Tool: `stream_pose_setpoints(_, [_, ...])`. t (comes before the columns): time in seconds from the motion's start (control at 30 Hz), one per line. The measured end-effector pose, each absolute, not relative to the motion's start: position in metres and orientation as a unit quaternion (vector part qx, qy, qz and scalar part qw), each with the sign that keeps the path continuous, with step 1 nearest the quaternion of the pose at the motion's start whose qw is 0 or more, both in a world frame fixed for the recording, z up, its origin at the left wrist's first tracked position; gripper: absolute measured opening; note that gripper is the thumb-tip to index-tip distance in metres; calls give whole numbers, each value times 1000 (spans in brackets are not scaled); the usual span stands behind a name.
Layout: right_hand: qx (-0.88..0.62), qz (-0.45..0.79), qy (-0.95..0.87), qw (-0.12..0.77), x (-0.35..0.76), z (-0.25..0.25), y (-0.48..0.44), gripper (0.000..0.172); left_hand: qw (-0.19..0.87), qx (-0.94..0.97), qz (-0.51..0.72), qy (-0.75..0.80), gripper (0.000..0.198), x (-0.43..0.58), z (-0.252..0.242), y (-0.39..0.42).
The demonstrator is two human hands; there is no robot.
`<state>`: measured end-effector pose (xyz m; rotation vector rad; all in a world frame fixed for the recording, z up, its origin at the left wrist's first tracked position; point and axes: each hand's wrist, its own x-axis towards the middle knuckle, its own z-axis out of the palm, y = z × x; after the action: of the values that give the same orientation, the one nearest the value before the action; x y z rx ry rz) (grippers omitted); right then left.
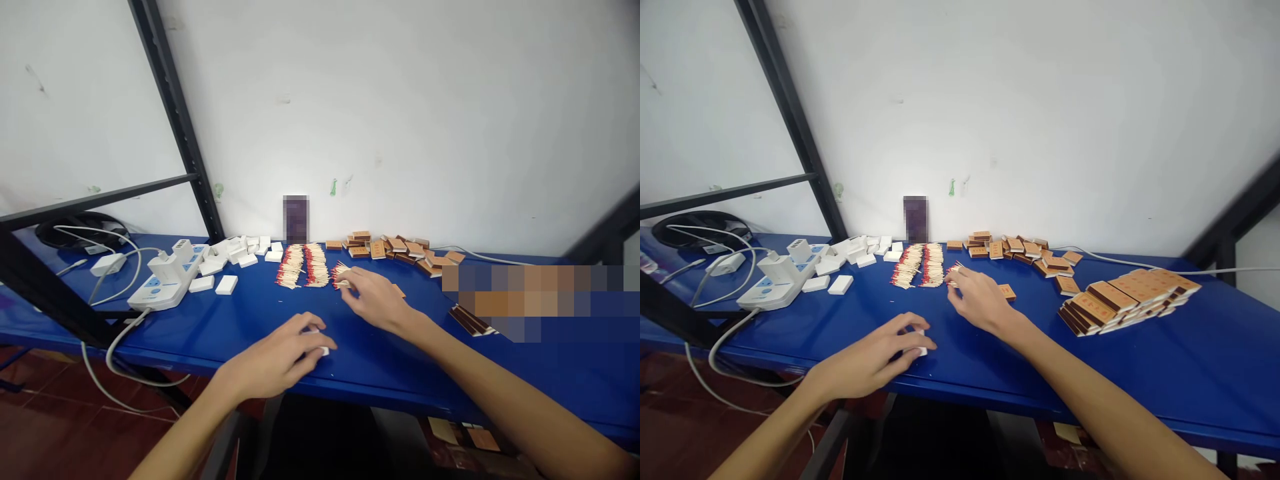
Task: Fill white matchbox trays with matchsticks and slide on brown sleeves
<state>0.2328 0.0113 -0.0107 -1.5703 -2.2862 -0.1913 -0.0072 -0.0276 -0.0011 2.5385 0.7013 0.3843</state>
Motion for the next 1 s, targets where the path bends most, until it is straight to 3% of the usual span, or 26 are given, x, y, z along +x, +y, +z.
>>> stream_pose_setpoints(0.4, [-573, -23, -813, 101, 251, -32, 32, 21, 304, 828, 303, 360, 30, 29, -29, -10])
stream_pose_setpoints(0.7, [-577, -28, -810, 104, 248, -37, 29, 23, 170, 841, 303, 415, 31, 4, -28, 11])
stream_pose_setpoints(1.0, [-413, -12, -861, 298, 213, -23, -6, 11, 205, 721, 504, 428, 28, -15, -23, 18])
